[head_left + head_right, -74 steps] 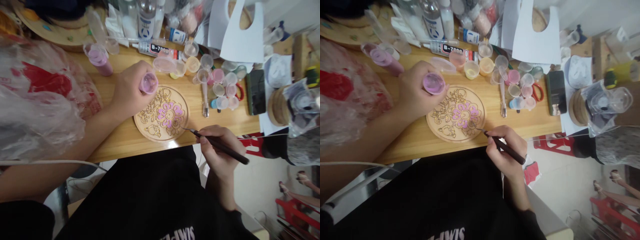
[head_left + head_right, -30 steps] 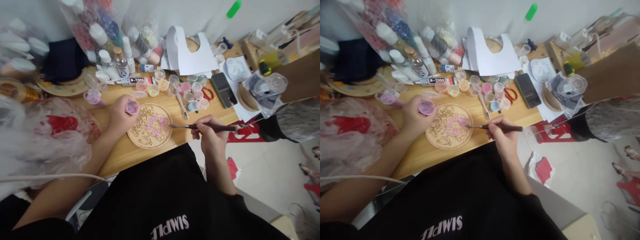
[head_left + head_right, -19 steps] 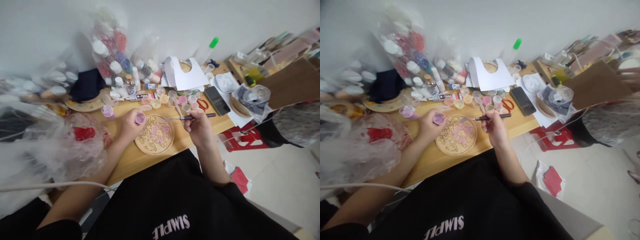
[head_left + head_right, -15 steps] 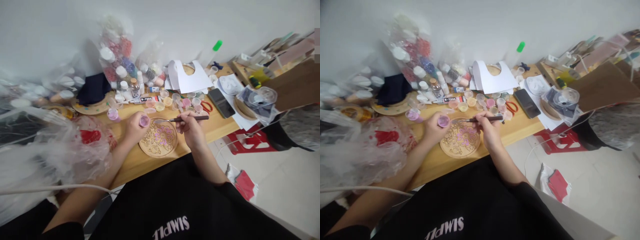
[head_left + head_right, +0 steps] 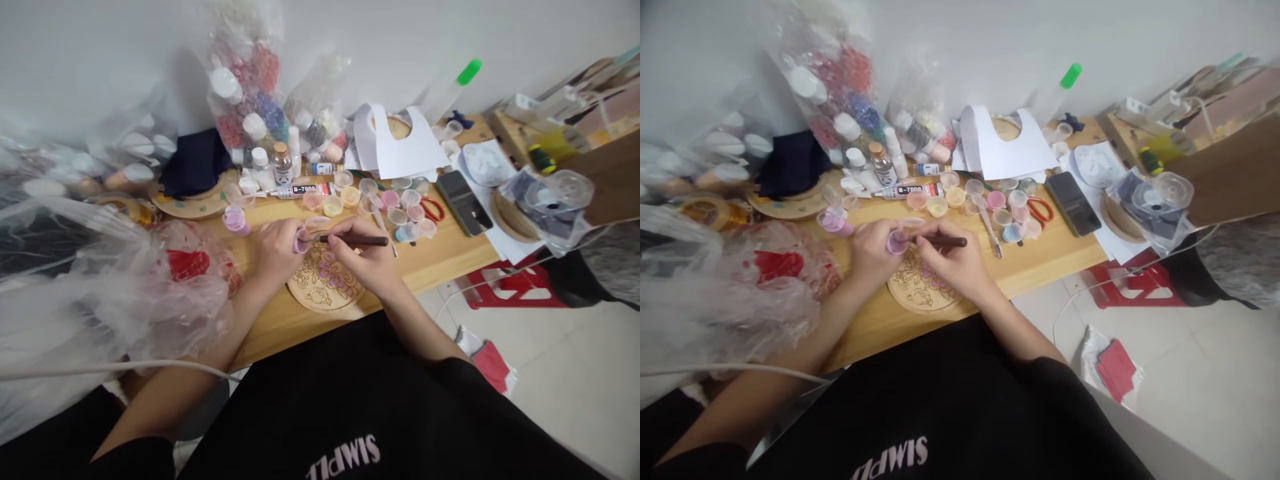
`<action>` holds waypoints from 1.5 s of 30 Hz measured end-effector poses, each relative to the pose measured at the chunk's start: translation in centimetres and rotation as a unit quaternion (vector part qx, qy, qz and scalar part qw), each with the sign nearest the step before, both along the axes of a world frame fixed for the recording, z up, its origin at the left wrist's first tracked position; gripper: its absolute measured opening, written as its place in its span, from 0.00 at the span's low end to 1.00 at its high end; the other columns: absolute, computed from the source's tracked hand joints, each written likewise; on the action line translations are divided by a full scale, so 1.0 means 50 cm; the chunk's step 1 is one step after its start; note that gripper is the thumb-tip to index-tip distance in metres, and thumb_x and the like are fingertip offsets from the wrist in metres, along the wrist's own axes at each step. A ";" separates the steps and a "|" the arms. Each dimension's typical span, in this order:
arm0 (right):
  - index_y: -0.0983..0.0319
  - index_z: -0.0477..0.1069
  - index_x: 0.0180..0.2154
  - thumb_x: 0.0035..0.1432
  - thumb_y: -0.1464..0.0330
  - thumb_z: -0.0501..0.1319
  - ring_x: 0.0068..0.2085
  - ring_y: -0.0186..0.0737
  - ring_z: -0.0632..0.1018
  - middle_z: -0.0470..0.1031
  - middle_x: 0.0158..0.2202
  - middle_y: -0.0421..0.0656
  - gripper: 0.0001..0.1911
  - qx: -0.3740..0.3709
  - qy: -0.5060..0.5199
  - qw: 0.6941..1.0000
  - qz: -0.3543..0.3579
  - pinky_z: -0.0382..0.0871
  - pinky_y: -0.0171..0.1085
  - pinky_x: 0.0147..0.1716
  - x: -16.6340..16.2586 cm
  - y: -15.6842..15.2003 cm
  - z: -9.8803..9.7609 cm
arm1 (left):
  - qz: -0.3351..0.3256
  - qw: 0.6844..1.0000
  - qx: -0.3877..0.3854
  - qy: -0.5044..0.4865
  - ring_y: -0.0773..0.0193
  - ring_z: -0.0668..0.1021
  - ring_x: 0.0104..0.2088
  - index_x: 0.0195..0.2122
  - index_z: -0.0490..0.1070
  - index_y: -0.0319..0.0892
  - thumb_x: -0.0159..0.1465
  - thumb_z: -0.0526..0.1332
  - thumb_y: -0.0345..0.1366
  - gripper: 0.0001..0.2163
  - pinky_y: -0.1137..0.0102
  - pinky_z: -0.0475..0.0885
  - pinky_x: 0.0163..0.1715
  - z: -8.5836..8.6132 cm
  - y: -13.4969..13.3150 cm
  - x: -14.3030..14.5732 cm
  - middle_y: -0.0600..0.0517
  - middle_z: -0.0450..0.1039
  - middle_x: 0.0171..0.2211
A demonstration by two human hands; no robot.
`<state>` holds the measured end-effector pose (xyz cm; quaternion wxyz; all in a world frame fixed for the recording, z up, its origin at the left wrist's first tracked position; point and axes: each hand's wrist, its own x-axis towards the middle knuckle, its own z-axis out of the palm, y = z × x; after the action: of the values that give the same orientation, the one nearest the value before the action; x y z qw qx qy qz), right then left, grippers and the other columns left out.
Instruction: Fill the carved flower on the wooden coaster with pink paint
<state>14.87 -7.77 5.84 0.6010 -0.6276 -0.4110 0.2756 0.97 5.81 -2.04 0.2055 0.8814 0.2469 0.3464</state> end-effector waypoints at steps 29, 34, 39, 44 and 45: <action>0.58 0.74 0.26 0.44 0.57 0.76 0.18 0.29 0.69 0.75 0.19 0.35 0.16 -0.049 0.358 0.931 -0.040 0.58 0.30 0.16 0.027 -0.003 -0.035 | 0.004 0.998 -0.064 -0.016 0.56 0.84 0.34 0.35 0.72 0.47 0.60 0.73 0.32 0.10 0.64 0.78 0.40 0.008 -0.011 0.001 0.53 0.82 0.31; 0.57 0.73 0.27 0.49 0.55 0.75 0.18 0.31 0.68 0.73 0.18 0.33 0.17 -0.035 0.329 0.943 -0.030 0.59 0.31 0.15 0.047 -0.031 -0.022 | 0.015 0.994 -0.099 -0.042 0.59 0.82 0.32 0.34 0.70 0.47 0.63 0.75 0.38 0.12 0.65 0.77 0.36 0.005 -0.007 0.006 0.54 0.80 0.30; 0.56 0.70 0.28 0.55 0.54 0.74 0.16 0.31 0.67 0.72 0.18 0.33 0.19 -0.033 0.279 0.957 -0.069 0.55 0.32 0.13 0.064 -0.097 -0.019 | 0.011 0.989 -0.139 -0.039 0.61 0.79 0.30 0.32 0.67 0.48 0.66 0.78 0.54 0.23 0.63 0.76 0.35 0.009 -0.005 0.010 0.56 0.77 0.29; 0.57 0.74 0.26 0.51 0.58 0.74 0.16 0.31 0.69 0.72 0.18 0.34 0.14 -0.043 0.215 0.959 -0.179 0.58 0.31 0.14 0.042 -0.150 -0.021 | 0.013 0.987 -0.147 -0.058 0.60 0.81 0.31 0.33 0.69 0.47 0.66 0.73 0.65 0.27 0.63 0.77 0.34 0.014 -0.005 0.012 0.53 0.79 0.30; 0.57 0.74 0.27 0.52 0.58 0.74 0.16 0.31 0.69 0.73 0.18 0.35 0.13 -0.047 0.199 0.960 -0.193 0.59 0.31 0.15 0.036 -0.157 -0.023 | 0.014 0.987 -0.148 -0.065 0.60 0.81 0.31 0.33 0.69 0.47 0.65 0.73 0.66 0.27 0.63 0.76 0.33 0.014 -0.005 0.012 0.53 0.79 0.30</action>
<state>16.68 -15.63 4.70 0.6826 -0.6544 -0.1409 0.2930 1.58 5.57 -1.36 0.3443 0.8134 0.2941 0.3652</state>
